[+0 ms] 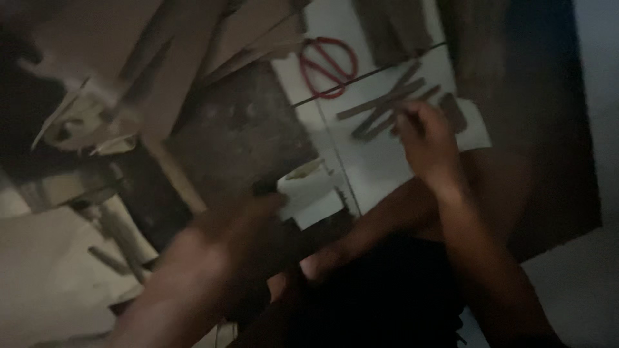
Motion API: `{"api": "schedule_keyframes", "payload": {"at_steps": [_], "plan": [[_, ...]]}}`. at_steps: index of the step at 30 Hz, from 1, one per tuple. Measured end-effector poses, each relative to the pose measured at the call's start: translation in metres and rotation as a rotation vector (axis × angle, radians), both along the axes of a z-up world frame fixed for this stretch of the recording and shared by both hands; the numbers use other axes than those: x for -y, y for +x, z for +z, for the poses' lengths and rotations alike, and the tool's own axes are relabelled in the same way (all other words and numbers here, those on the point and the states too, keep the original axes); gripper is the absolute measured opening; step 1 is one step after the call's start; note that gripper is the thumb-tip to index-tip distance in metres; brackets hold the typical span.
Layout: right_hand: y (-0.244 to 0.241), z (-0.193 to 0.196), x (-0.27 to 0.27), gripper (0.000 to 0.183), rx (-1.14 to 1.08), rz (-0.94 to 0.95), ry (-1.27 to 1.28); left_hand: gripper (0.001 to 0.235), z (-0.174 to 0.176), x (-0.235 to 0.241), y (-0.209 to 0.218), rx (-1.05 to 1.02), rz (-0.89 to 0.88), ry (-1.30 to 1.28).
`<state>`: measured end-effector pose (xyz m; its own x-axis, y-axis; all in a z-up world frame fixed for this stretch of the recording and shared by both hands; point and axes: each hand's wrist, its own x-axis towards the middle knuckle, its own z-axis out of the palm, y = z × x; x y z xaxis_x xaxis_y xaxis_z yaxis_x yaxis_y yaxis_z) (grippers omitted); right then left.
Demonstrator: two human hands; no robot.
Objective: The person is sitting on the floor and applying glue to the edge of a small white paper piece using a small brush. They then press the glued edge onto a larger piece of paper or cardboard. The person repeats this process with multiple small paper pieces.
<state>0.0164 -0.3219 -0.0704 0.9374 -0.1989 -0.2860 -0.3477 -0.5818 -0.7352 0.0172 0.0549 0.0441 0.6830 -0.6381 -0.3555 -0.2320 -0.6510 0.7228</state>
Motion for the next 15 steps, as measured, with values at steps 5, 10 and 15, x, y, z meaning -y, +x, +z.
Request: {"api": "schedule_keyframes", "payload": {"at_steps": [5, 10, 15], "plan": [[-0.032, 0.061, -0.067, 0.027, 0.335, 0.507, -0.003, 0.073, 0.007, 0.013, -0.011, 0.189, 0.026, -0.044], [-0.028, 0.094, -0.102, 0.036, 0.419, 0.646, -0.143, 0.064, 0.012, 0.023, -0.012, 0.36, 0.019, -0.071], [-0.021, 0.102, -0.111, 0.03, 0.434, 0.696, -0.227, 0.048, -0.009, 0.032, -0.021, 0.474, 0.069, -0.123]]}}
